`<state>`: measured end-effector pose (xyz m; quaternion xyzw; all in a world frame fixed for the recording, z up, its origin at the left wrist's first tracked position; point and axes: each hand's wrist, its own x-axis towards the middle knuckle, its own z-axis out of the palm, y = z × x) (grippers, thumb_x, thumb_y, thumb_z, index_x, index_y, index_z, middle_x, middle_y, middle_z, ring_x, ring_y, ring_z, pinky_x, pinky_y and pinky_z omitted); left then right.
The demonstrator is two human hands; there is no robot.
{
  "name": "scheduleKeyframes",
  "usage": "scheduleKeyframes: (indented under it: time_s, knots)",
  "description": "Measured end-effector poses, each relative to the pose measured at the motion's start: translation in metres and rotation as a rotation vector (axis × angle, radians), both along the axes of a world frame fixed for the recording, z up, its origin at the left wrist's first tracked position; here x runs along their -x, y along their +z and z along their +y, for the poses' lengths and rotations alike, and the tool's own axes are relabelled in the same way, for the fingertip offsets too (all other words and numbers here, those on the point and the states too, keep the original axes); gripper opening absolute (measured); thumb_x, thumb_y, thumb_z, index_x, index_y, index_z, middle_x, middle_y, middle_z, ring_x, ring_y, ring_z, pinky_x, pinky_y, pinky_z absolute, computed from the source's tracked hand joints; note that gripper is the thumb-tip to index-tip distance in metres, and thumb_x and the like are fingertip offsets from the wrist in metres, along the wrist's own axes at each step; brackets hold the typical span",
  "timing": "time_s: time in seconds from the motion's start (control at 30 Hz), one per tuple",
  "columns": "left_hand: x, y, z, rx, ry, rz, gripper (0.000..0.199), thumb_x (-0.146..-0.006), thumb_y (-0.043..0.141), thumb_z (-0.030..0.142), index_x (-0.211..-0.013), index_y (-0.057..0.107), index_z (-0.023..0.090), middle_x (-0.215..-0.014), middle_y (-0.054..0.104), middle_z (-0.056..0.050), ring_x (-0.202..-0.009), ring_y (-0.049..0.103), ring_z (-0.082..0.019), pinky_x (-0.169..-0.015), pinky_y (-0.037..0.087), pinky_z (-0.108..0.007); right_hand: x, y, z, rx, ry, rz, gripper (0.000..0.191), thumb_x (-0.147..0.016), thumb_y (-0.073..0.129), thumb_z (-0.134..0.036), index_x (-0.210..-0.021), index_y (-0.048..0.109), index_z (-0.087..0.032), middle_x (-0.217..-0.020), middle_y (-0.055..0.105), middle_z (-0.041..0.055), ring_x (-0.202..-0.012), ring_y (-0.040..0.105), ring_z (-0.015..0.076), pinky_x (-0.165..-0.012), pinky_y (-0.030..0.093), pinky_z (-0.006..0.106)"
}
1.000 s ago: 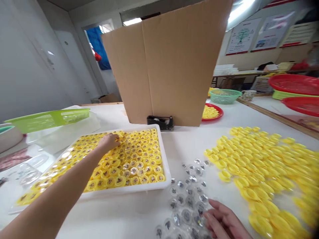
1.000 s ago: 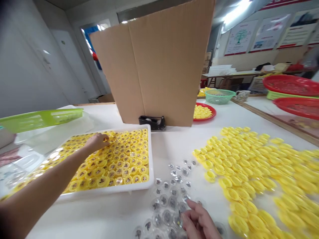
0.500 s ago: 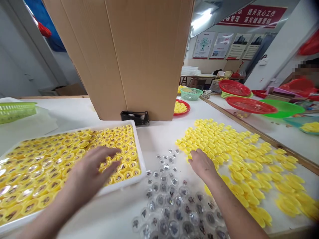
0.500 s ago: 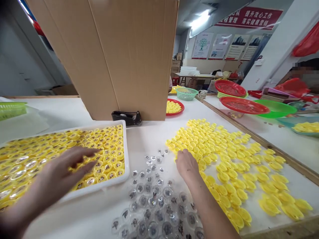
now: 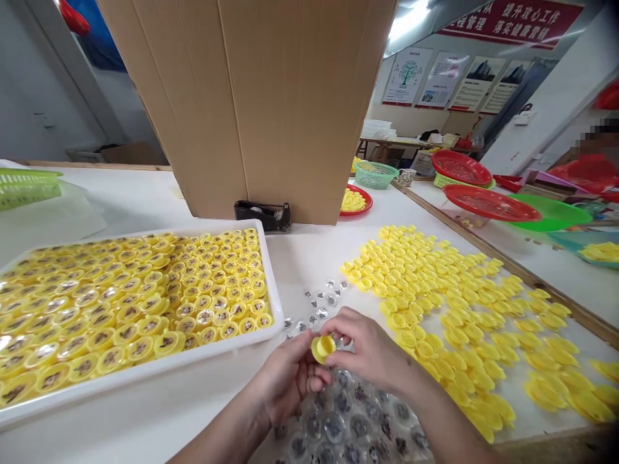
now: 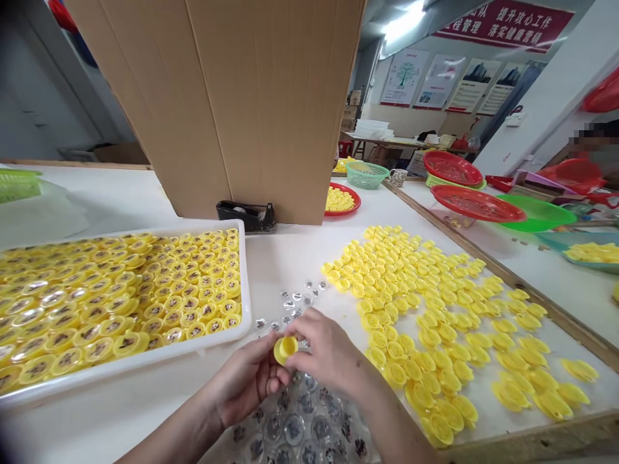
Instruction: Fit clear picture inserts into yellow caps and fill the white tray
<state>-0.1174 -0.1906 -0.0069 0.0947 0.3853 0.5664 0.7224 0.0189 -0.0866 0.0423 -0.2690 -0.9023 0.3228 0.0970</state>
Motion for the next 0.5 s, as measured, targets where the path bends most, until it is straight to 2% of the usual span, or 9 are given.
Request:
scheduleKeyframes:
  time_s: [0.03, 0.1, 0.2, 0.3, 0.4, 0.5]
  knots:
    - [0.003, -0.001, 0.000, -0.020, 0.012, -0.037, 0.026, -0.090, 0.049, 0.030, -0.101, 0.057, 0.008, -0.073, 0.062, -0.007, -0.051, 0.059, -0.008, -0.045, 0.042, -0.012, 0.004, -0.002, 0.002, 0.045, 0.012, 0.031, 0.029, -0.067, 0.072, -0.020, -0.094, 0.066, -0.026, -0.084, 0.058, -0.0036, -0.075, 0.057, 0.0117, -0.066, 0.045, 0.020]
    - [0.008, -0.004, 0.000, -0.030, 0.051, -0.070, 0.020, -0.088, 0.053, 0.024, -0.101, 0.056, 0.008, -0.076, 0.064, -0.009, -0.051, 0.059, -0.007, -0.045, 0.044, -0.011, 0.013, -0.012, 0.017, 0.053, -0.078, 0.032, 0.027, -0.072, 0.070, -0.027, -0.099, 0.066, -0.025, -0.083, 0.059, -0.0023, -0.075, 0.059, 0.0128, -0.067, 0.047, 0.021]
    - [0.013, -0.007, -0.001, -0.024, 0.083, -0.107, 0.021, -0.088, 0.053, 0.022, -0.105, 0.052, 0.010, -0.086, 0.067, -0.015, -0.055, 0.062, -0.010, -0.049, 0.048, -0.013, 0.029, -0.034, 0.049, -0.061, -0.275, -0.015, 0.026, -0.079, 0.062, -0.027, -0.104, 0.064, -0.019, -0.097, 0.059, 0.0053, -0.084, 0.059, 0.0176, -0.078, 0.046, 0.029]
    - [0.013, -0.007, -0.001, -0.031, 0.089, -0.126, 0.019, -0.088, 0.053, 0.021, -0.104, 0.051, 0.011, -0.087, 0.067, -0.015, -0.059, 0.064, -0.012, -0.051, 0.050, -0.015, 0.042, -0.054, 0.069, -0.129, -0.325, -0.078, 0.032, -0.071, 0.068, -0.021, -0.102, 0.065, -0.015, -0.102, 0.056, 0.0098, -0.089, 0.058, 0.0219, -0.082, 0.043, 0.034]
    - [0.011, -0.007, -0.002, -0.020, 0.085, -0.123, 0.018, -0.088, 0.053, 0.021, -0.103, 0.051, 0.011, -0.086, 0.067, -0.013, -0.059, 0.065, -0.012, -0.050, 0.050, -0.014, 0.043, -0.064, 0.070, -0.126, -0.310, -0.116, 0.025, -0.068, 0.069, -0.017, -0.093, 0.067, -0.017, -0.094, 0.057, 0.0060, -0.079, 0.059, 0.0182, -0.077, 0.044, 0.031]
    - [0.010, -0.007, -0.003, -0.022, 0.090, -0.128, 0.017, -0.088, 0.052, 0.020, -0.102, 0.051, 0.011, -0.081, 0.066, -0.010, -0.058, 0.065, -0.012, -0.049, 0.050, -0.015, 0.030, -0.063, 0.061, -0.091, -0.302, -0.110, 0.024, -0.068, 0.068, -0.017, -0.092, 0.067, -0.020, -0.092, 0.058, 0.0023, -0.069, 0.057, 0.0139, -0.073, 0.045, 0.029]
